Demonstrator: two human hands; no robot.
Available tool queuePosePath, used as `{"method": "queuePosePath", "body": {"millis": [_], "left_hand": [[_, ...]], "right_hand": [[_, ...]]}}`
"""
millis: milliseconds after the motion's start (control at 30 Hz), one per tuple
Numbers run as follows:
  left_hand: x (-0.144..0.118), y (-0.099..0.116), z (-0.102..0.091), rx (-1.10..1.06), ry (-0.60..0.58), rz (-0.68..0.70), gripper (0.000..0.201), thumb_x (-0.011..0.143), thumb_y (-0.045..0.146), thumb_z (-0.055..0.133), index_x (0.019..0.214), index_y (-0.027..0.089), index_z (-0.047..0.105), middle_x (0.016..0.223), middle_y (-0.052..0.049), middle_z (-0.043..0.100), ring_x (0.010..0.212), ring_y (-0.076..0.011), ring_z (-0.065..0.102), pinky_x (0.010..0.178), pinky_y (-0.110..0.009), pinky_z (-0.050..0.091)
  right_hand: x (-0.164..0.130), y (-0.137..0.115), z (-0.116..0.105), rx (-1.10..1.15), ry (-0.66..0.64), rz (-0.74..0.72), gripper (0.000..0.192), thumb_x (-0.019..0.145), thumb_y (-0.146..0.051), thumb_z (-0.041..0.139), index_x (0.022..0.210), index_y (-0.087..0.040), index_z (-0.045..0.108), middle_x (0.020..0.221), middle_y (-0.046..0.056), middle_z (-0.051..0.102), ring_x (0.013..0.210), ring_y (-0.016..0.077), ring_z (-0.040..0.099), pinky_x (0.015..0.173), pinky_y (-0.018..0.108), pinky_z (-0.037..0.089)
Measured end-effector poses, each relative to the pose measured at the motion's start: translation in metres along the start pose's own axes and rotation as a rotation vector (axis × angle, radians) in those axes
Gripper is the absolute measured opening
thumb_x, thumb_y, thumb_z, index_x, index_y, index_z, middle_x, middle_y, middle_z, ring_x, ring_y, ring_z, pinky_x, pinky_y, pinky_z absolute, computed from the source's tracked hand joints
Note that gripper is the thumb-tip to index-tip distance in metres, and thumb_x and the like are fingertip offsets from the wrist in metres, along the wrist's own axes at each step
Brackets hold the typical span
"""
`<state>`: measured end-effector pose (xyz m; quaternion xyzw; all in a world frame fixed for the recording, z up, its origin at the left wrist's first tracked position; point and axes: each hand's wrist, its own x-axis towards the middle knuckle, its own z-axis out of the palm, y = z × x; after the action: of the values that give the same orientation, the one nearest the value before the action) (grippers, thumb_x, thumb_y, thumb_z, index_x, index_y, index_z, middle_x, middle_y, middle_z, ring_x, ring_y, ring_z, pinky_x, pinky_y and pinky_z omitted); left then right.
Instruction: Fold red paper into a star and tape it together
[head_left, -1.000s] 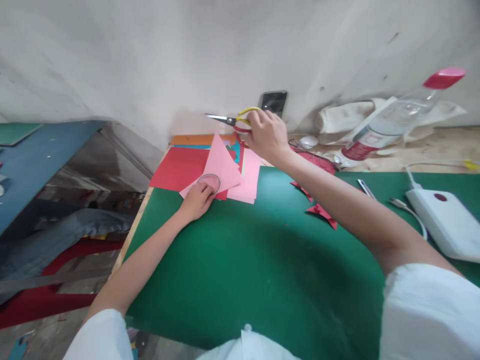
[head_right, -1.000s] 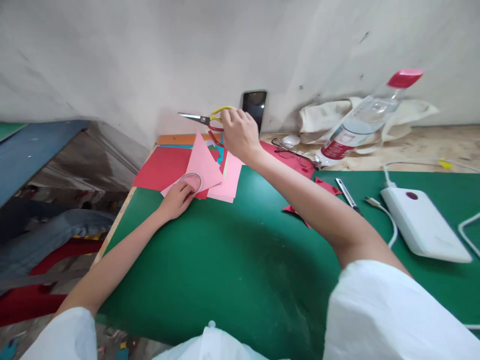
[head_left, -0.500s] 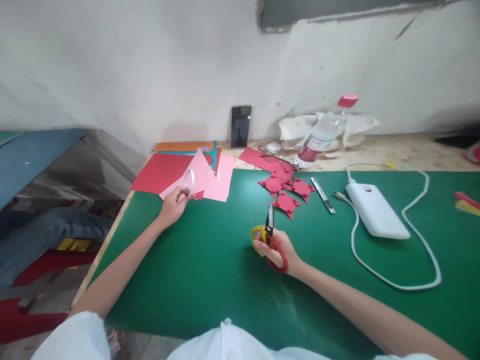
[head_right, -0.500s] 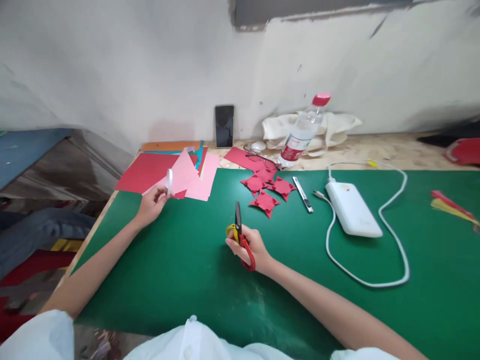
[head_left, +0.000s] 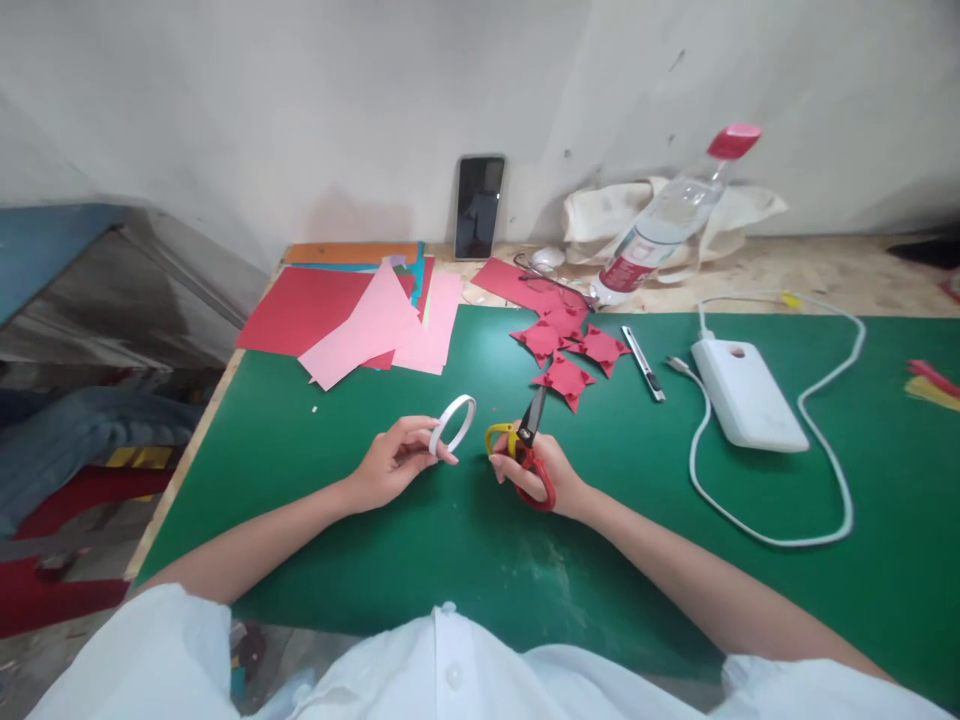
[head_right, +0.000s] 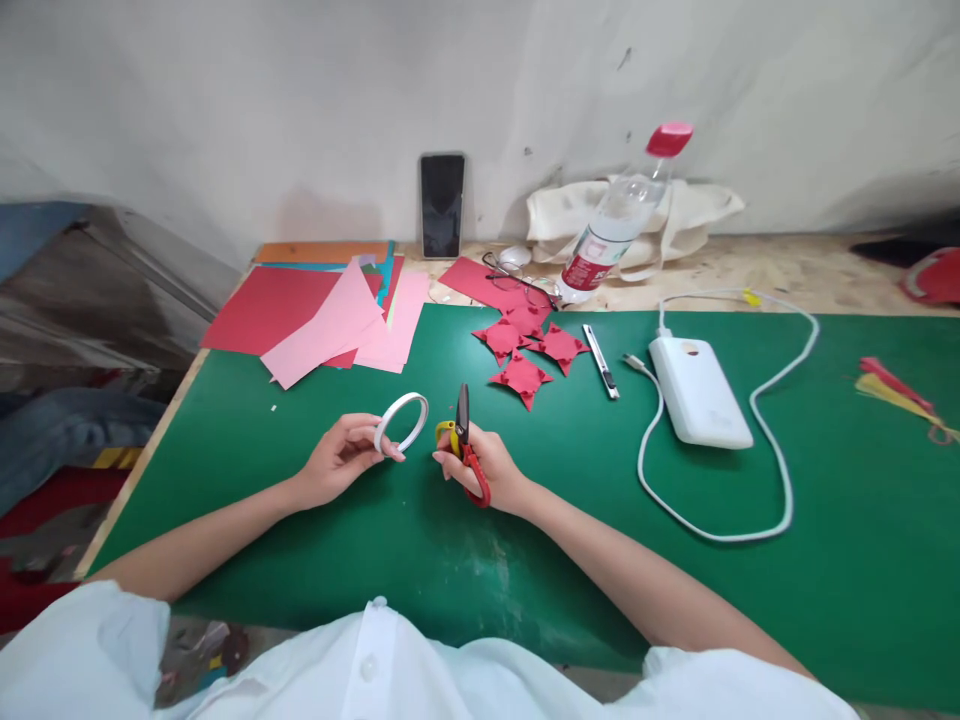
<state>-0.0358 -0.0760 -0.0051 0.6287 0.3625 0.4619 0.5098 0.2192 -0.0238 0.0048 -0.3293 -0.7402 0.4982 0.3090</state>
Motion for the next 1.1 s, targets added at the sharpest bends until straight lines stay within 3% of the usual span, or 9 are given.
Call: {"method": "queuePosePath", "body": {"millis": [133, 433, 667, 733, 867, 1100], "left_hand": [[0.005, 0.001, -0.011, -0.024, 0.014, -0.031, 0.037, 0.097, 0.022, 0.062, 0.131, 0.023, 0.047, 0.1, -0.004, 0.078, 0.097, -0.0137, 0.077, 0.095, -0.031, 0.06], [0.008, 0.003, -0.014, -0.108, -0.057, -0.08, 0.033, 0.093, 0.022, 0.067, 0.122, 0.02, 0.051, 0.097, -0.005, 0.077, 0.092, -0.0157, 0.078, 0.087, -0.032, 0.064], [0.006, 0.005, -0.015, -0.124, -0.073, -0.113, 0.015, 0.094, 0.021, 0.065, 0.1, 0.018, 0.05, 0.1, -0.005, 0.077, 0.094, -0.0145, 0.077, 0.09, -0.031, 0.063], [0.005, 0.004, -0.015, -0.12, -0.083, -0.118, 0.018, 0.094, 0.019, 0.064, 0.105, 0.019, 0.05, 0.098, -0.004, 0.077, 0.094, -0.0141, 0.077, 0.088, -0.029, 0.063], [0.003, 0.003, -0.016, -0.105, -0.118, -0.134, 0.046, 0.09, 0.016, 0.068, 0.129, 0.022, 0.046, 0.094, -0.003, 0.078, 0.091, -0.0142, 0.078, 0.084, -0.027, 0.062], [0.003, 0.006, -0.016, -0.073, -0.149, -0.161, 0.055, 0.088, 0.018, 0.072, 0.136, 0.023, 0.046, 0.095, -0.004, 0.08, 0.09, -0.0145, 0.078, 0.086, -0.027, 0.062]], "right_hand": [[-0.002, 0.003, 0.001, -0.058, -0.006, -0.021, 0.021, 0.095, -0.043, 0.058, 0.086, -0.025, 0.05, 0.061, -0.004, 0.063, 0.049, 0.0133, 0.061, 0.05, 0.026, 0.051], [-0.009, 0.004, 0.001, -0.304, -0.027, -0.197, 0.011, 0.092, -0.031, 0.058, 0.089, -0.025, 0.049, 0.066, -0.004, 0.06, 0.05, 0.0106, 0.051, 0.052, 0.024, 0.044], [-0.011, 0.003, 0.003, -0.538, -0.032, -0.413, 0.005, 0.089, -0.028, 0.054, 0.092, -0.025, 0.051, 0.075, 0.003, 0.067, 0.064, 0.0169, 0.059, 0.062, 0.029, 0.048], [-0.011, 0.004, 0.004, -0.581, -0.007, -0.43, 0.007, 0.089, -0.026, 0.053, 0.096, -0.024, 0.051, 0.077, 0.004, 0.068, 0.065, 0.0173, 0.061, 0.063, 0.029, 0.049], [-0.012, 0.005, 0.003, -0.634, 0.041, -0.429, 0.012, 0.088, -0.024, 0.051, 0.1, -0.024, 0.05, 0.08, 0.005, 0.07, 0.067, 0.0185, 0.064, 0.065, 0.031, 0.053], [-0.01, 0.002, 0.002, -0.658, 0.065, -0.444, 0.012, 0.088, -0.024, 0.051, 0.099, -0.025, 0.05, 0.079, 0.004, 0.07, 0.066, 0.0179, 0.065, 0.064, 0.03, 0.054]]}}
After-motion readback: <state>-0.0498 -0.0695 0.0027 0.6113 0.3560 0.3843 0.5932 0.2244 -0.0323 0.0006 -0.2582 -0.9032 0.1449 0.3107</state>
